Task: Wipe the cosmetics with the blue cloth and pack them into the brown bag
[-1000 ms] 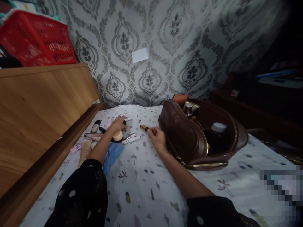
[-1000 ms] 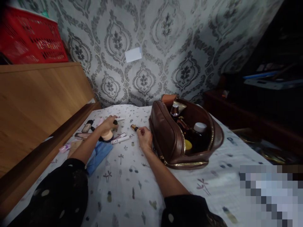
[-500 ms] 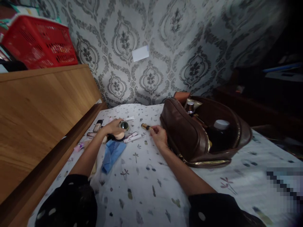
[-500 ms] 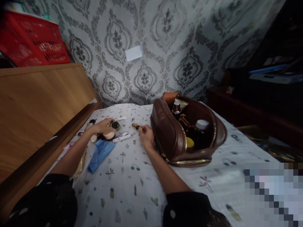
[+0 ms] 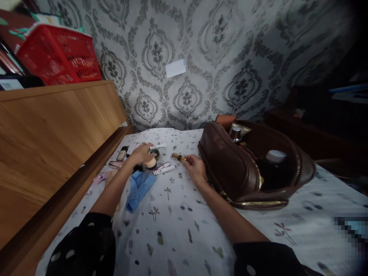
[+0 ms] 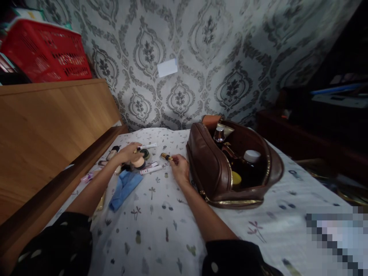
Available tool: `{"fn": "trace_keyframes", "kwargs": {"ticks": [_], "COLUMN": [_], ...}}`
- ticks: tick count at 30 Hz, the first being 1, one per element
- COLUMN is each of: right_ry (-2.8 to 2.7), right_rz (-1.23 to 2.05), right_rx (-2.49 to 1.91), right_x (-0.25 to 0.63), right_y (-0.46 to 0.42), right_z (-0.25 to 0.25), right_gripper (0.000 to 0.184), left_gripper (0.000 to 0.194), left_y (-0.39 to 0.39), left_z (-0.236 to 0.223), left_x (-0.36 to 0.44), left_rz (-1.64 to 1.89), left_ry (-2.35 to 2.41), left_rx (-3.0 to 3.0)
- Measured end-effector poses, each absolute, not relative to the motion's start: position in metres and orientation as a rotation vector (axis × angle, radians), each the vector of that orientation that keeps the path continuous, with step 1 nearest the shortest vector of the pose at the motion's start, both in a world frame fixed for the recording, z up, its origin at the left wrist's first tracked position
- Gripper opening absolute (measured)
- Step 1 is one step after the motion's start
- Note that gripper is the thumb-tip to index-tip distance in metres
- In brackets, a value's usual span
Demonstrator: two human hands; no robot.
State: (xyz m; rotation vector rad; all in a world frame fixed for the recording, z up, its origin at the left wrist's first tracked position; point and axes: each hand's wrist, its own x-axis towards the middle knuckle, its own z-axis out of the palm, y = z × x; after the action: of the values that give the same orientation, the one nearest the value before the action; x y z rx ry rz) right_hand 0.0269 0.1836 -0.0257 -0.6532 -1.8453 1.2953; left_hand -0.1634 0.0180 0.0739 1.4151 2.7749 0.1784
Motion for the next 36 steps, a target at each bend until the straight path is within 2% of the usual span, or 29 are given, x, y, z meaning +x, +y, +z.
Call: {"fn": "trace_keyframes", "kwargs": {"ticks": [2,4,11,16,21,26,31,36], "right_ry": [-1.846,-1.857,-1.934,-1.924,-1.888,-1.874,-1.925,-1.98], "right_rz": [1.31,1.317,1.239,1.228,1.229,1.255,1.299,1.598], "right_rx": [-0.632,-0.619,-0.649,-0.677,-0.677,-0.591,-0.435,-0.226], "right_x": [0.026,0.025,0.029,0.031,0.033,0.035,0.044,0.054], "right_y": [0.181,0.179,0.178,0.176,0.177,0.175,0.154,0.12], "right_z": [-0.025,-0.024,-0.021,-0.019,-0.016,-0.011,0.002,0.011], "right_gripper": [0.023,0.027,0.034,0.041,0.041,0.037,0.041,0.038], "left_gripper": [0.04,0.034,0.036,0.036,0.034,0.011,0.031,0.044], "left_y": [0.031,0.047,0.097,0.109,0.109,0.096,0.06,0.023], "left_z": [0.078,0.078,0.071,0.069,0.077,0.09,0.068,0.04], "left_x": [-0.172,-0.179,-0.192,-0.19,-0.176,-0.148,-0.102,-0.065], "left_rz": [0.139,0.081,-0.084,-0.02,0.353,0.966,1.442,1.636], "left_ry": [2.843,2.867,2.789,2.778,2.798,2.613,2.222,1.96], "left_rx": [1.349,1.283,1.045,1.027,1.144,1.218,1.071,0.937]}}
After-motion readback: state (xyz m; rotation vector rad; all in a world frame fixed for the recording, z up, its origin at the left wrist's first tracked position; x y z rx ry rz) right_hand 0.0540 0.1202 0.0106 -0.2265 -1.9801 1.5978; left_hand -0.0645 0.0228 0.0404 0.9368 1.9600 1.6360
